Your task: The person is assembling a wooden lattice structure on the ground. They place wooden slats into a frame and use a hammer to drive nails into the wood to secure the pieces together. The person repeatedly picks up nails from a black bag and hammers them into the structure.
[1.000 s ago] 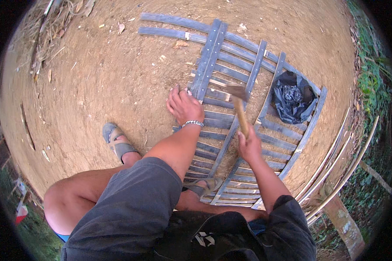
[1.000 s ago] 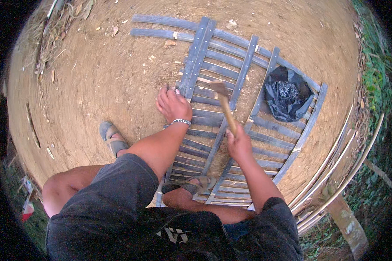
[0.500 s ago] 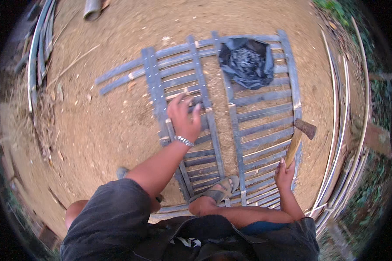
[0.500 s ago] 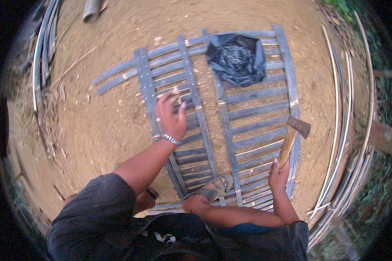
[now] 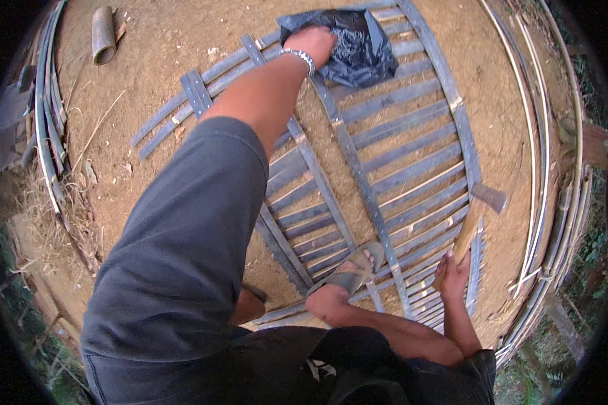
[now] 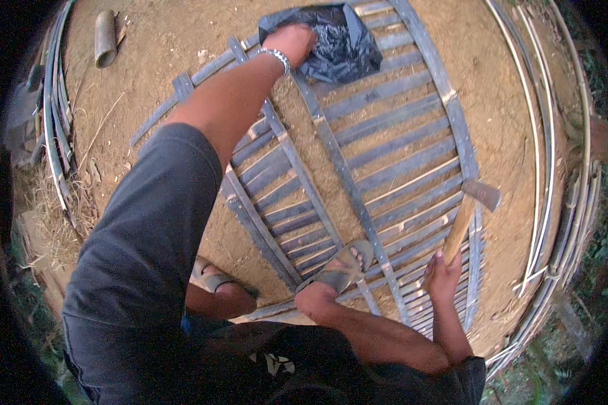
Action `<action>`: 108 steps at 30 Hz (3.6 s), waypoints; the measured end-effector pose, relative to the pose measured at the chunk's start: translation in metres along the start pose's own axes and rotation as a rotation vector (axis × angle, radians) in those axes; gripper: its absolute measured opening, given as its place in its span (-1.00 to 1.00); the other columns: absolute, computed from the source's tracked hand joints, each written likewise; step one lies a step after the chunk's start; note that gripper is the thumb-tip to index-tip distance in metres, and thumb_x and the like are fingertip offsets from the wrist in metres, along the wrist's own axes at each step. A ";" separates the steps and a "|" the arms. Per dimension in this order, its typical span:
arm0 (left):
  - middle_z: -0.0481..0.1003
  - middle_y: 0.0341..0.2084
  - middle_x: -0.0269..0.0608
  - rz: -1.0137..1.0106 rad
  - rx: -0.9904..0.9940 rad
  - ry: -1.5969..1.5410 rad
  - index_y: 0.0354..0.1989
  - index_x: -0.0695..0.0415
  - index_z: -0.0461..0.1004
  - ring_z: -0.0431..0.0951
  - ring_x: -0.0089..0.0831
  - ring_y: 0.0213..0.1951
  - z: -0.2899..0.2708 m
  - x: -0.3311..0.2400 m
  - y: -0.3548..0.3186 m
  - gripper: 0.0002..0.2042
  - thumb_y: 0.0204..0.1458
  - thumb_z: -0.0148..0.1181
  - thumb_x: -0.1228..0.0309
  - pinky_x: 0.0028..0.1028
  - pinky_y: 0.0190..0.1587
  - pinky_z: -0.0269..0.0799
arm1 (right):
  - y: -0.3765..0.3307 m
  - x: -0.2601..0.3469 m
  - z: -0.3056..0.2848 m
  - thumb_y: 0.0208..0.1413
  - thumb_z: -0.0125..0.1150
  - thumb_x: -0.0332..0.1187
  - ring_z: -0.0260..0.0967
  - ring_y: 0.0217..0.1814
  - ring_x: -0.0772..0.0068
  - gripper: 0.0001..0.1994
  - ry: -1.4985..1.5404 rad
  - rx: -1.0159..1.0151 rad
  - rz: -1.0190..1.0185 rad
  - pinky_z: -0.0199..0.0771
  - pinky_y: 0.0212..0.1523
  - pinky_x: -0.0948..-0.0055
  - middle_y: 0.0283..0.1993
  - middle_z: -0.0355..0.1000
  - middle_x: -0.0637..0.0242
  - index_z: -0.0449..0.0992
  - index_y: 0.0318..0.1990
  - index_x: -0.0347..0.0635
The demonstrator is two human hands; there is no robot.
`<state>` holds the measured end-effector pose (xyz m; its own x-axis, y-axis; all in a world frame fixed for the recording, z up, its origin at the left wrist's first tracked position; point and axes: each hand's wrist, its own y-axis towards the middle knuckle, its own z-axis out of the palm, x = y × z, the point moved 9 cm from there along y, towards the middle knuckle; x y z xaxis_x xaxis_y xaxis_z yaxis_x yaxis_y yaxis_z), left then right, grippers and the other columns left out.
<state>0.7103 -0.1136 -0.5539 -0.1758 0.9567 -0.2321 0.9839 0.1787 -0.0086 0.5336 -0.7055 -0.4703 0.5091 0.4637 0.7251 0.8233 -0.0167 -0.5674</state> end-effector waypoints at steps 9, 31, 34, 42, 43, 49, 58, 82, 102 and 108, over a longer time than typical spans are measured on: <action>0.65 -0.11 0.00 0.140 0.119 0.120 0.01 -0.07 0.63 0.68 -0.04 -0.05 0.009 0.003 0.008 -0.67 0.14 0.07 0.52 -0.10 0.02 0.62 | -0.012 0.015 0.016 0.41 0.07 -0.43 0.26 -0.53 0.64 -0.64 -0.043 0.064 -0.030 0.35 -0.54 0.56 -0.39 0.33 0.42 0.27 0.30 -0.23; 0.65 -0.21 0.02 -0.355 -0.129 -1.409 0.00 0.23 0.47 0.68 -0.20 -0.18 -0.053 0.034 -0.072 -0.76 0.15 0.16 0.55 -0.25 -0.09 0.61 | -0.005 0.036 0.064 0.39 0.16 -0.41 0.30 -0.52 0.61 -0.78 -0.126 0.204 -0.046 0.36 -0.53 0.53 -0.44 0.34 0.42 0.31 0.07 -0.21; 0.66 -0.31 -0.12 -0.400 -0.133 -1.366 0.02 0.31 0.45 0.67 -0.43 -0.30 -0.044 0.021 -0.172 -0.70 0.11 0.27 0.55 -0.44 -0.19 0.60 | -0.004 0.050 0.095 0.38 0.15 -0.43 0.30 -0.51 0.61 -0.78 -0.160 0.296 -0.113 0.35 -0.53 0.52 -0.43 0.34 0.42 0.31 0.07 -0.21; 0.60 -0.25 -0.14 -1.032 0.093 -2.188 0.05 0.30 0.41 0.67 -0.37 -0.23 0.049 -0.119 -0.363 -0.68 0.14 0.30 0.64 -0.40 -0.17 0.66 | -0.046 0.085 0.263 0.26 0.32 -0.39 0.41 -0.39 0.60 -0.67 -0.439 0.630 -0.554 0.46 -0.39 0.52 -0.26 0.49 0.35 0.40 0.10 -0.23; 0.60 -0.25 -0.13 -1.083 -0.008 -2.253 0.05 0.30 0.40 0.67 -0.36 -0.23 0.050 -0.120 -0.372 -0.68 0.15 0.29 0.64 -0.40 -0.17 0.66 | -0.060 0.104 0.286 0.25 0.34 -0.39 0.37 -0.41 0.65 -0.66 -0.476 0.623 -0.825 0.43 -0.43 0.55 -0.24 0.49 0.36 0.40 0.10 -0.22; 0.60 -0.25 -0.12 -1.111 -0.318 -2.380 0.03 0.22 0.33 0.67 -0.32 -0.20 0.037 -0.090 -0.385 -0.70 0.21 0.29 0.57 -0.39 -0.09 0.63 | -0.054 0.117 0.345 0.23 0.35 -0.45 0.39 -0.43 0.67 -0.72 -0.335 0.698 -0.504 0.43 -0.44 0.56 -0.26 0.51 0.38 0.42 0.01 -0.24; 0.60 -0.26 -0.19 -1.144 -0.311 -2.380 0.00 0.12 0.34 0.66 -0.38 -0.16 0.031 -0.078 -0.400 -0.73 0.22 0.31 0.52 -0.34 0.00 0.57 | -0.053 0.132 0.367 0.24 0.32 -0.49 0.41 -0.44 0.66 -0.76 -0.301 0.709 -0.405 0.44 -0.45 0.57 -0.28 0.48 0.40 0.38 -0.04 -0.20; 0.66 -0.31 -0.03 -0.708 -0.317 -0.951 -0.21 0.17 0.64 0.68 -0.11 -0.27 -0.011 -0.010 -0.412 -0.86 0.13 0.35 0.38 -0.26 -0.17 0.56 | -0.044 0.119 0.393 0.17 0.40 -0.49 0.39 -0.49 0.64 -0.62 -0.375 0.699 -0.304 0.45 -0.52 0.56 -0.34 0.50 0.40 0.35 0.06 -0.26; 0.42 -0.18 0.03 -1.140 -0.865 -0.469 -0.22 0.21 0.41 0.41 0.07 -0.02 0.035 0.065 -0.399 -0.86 0.14 0.23 0.46 0.00 0.10 0.23 | -0.037 0.077 0.381 0.18 0.40 -0.42 0.40 -0.48 0.63 -0.71 -0.534 0.742 -0.205 0.44 -0.46 0.52 -0.38 0.46 0.44 0.43 -0.03 -0.22; 0.45 -0.18 0.04 -1.189 -0.881 -0.429 -0.28 0.20 0.46 0.44 0.06 -0.03 0.034 0.068 -0.399 -0.89 0.11 0.26 0.47 -0.02 0.07 0.29 | -0.031 0.087 0.402 0.21 0.37 -0.36 0.54 -0.20 0.36 -0.60 -0.629 0.769 -0.427 0.53 -0.14 0.35 -0.21 0.57 0.23 0.45 0.16 -0.25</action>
<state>0.3067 -0.1275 -0.5989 -0.6447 0.0599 -0.7621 -0.0711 0.9879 0.1378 0.4513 -0.3087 -0.5466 -0.1834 0.6745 0.7151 0.4123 0.7132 -0.5669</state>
